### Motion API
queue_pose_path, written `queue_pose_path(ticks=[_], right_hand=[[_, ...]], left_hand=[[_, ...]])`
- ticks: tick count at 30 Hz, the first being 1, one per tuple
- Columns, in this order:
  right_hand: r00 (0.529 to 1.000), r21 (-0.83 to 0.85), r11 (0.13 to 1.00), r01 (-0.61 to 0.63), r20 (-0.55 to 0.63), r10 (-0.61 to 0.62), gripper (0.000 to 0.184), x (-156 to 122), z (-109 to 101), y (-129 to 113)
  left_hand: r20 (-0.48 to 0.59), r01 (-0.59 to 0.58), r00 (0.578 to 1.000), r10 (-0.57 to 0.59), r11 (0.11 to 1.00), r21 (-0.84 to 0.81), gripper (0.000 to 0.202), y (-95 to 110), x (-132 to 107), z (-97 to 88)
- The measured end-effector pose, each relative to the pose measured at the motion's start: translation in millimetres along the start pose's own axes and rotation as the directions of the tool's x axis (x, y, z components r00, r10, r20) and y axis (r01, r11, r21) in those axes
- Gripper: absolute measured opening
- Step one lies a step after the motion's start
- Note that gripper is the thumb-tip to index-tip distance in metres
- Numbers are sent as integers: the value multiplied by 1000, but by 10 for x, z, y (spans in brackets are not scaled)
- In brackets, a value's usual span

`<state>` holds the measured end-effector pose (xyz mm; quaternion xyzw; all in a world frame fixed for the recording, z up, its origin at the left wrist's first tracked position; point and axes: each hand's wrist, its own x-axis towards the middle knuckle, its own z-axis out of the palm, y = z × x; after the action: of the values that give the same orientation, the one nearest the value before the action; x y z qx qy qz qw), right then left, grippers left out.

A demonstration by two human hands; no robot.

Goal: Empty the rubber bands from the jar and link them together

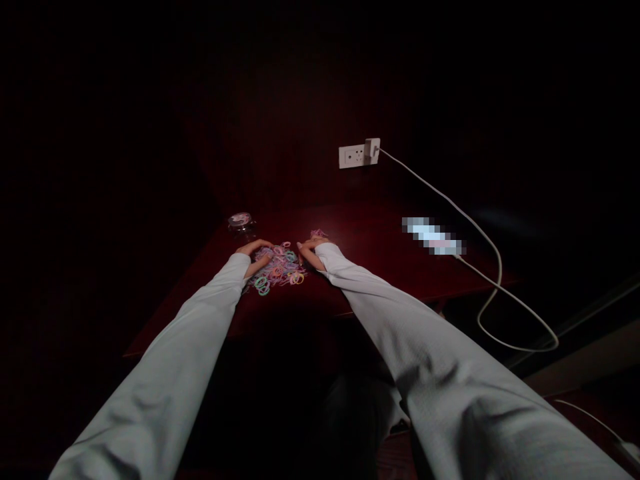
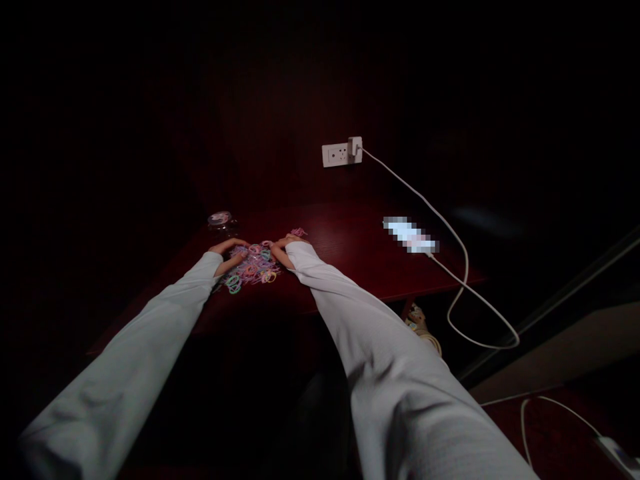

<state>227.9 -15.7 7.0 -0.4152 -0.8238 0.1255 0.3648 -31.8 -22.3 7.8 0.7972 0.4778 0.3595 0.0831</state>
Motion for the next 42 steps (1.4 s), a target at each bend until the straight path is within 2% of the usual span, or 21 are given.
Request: queue_pose_path(ticks=[4, 8, 10, 13, 17, 20, 27, 34, 38, 42], right_hand=[[993, 42, 992, -122, 3, 122, 64, 24, -2, 4], [991, 49, 990, -132, 34, 131, 62, 27, 19, 21], [995, 43, 994, -97, 35, 95, 57, 23, 30, 25], [999, 10, 999, 32, 11, -32, 45, 16, 43, 30], [979, -61, 977, 202, 12, -202, 27, 6, 67, 36], [960, -46, 959, 279, 51, -277, 25, -8, 83, 31], [945, -2, 952, 306, 120, -304, 31, -55, 43, -26], [961, -40, 961, 273, 51, -270, 23, -33, 50, -2], [972, -38, 971, 234, 15, -234, 29, -27, 58, 22], [972, -60, 970, 236, 29, -235, 25, -33, 40, 4]], left_hand=[[-24, -9, 1000, 8, 998, -60, 37, -25, 16, 12], [-27, -34, 999, 32, 997, -72, 36, -46, 41, 1], [-25, -36, 999, 35, 998, -48, 36, -50, 49, -13], [-16, -62, 998, 61, 998, -22, 36, -32, 46, -31], [-10, -120, 993, 120, 993, -13, 36, 17, 23, -33], [-11, -130, 991, 130, 991, 6, 35, 23, 16, -32], [7, -178, 984, 178, 981, 82, 34, 1, 29, -85], [10, -244, 970, 244, 964, 103, 27, 85, 28, -142], [56, -272, 962, 268, 957, 97, 27, 83, 17, -138], [105, -262, 962, 252, 960, 98, 29, 58, 6, -118]])
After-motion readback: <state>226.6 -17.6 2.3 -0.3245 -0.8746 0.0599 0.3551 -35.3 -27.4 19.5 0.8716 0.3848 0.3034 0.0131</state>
